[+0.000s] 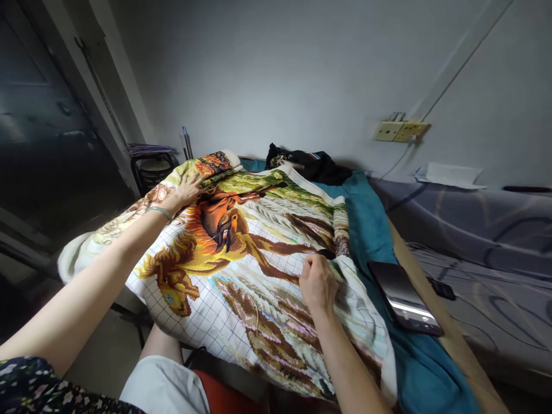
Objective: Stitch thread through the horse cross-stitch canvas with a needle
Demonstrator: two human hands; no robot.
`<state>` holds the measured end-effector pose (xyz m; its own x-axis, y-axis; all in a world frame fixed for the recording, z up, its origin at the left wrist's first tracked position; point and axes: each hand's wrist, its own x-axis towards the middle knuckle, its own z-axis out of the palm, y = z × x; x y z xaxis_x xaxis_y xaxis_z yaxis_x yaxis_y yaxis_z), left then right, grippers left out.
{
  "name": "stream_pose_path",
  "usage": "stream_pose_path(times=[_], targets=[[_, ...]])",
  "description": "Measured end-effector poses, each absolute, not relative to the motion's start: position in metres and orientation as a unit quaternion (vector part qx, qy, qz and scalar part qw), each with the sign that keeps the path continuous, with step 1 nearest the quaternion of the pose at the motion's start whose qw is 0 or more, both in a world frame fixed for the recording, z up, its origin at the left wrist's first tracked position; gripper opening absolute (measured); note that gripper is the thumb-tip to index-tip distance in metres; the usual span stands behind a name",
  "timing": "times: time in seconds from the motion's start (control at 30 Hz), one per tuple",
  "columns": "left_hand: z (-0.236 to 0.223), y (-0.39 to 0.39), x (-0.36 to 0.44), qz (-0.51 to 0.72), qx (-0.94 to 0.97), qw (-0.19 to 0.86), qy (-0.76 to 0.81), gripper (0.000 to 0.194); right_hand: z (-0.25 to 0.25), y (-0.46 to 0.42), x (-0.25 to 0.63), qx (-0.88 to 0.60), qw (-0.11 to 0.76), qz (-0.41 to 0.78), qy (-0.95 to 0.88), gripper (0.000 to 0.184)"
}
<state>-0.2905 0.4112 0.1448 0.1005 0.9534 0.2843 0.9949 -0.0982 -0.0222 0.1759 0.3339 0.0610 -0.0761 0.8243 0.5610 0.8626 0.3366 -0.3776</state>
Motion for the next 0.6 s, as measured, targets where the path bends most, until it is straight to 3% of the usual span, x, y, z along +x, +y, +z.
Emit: stream_pose_path(times=[0.17, 0.27, 0.43, 0.6], targets=[[0.16, 0.433, -0.285, -0.166, -0.68, 0.14, -0.7, 0.023, 0.062, 0.333, 0.177, -0.582, 0.358, -0.014, -0.73, 0.009], [0.205, 0.435, -0.275, -0.281, -0.632, 0.097, -0.716, 0.02, 0.062, 0.334, 0.177, -0.575, 0.363, -0.009, -0.733, 0.009], [0.289, 0.408, -0.243, -0.409, -0.694, 0.05, -0.59, 0.014, 0.062, 0.334, 0.177, -0.568, 0.371, -0.012, -0.735, 0.007], [0.339, 0.389, -0.206, -0.405, -0.744, 0.059, -0.528, 0.031, 0.064, 0.331, 0.176, -0.576, 0.37, 0.007, -0.729, 0.006]])
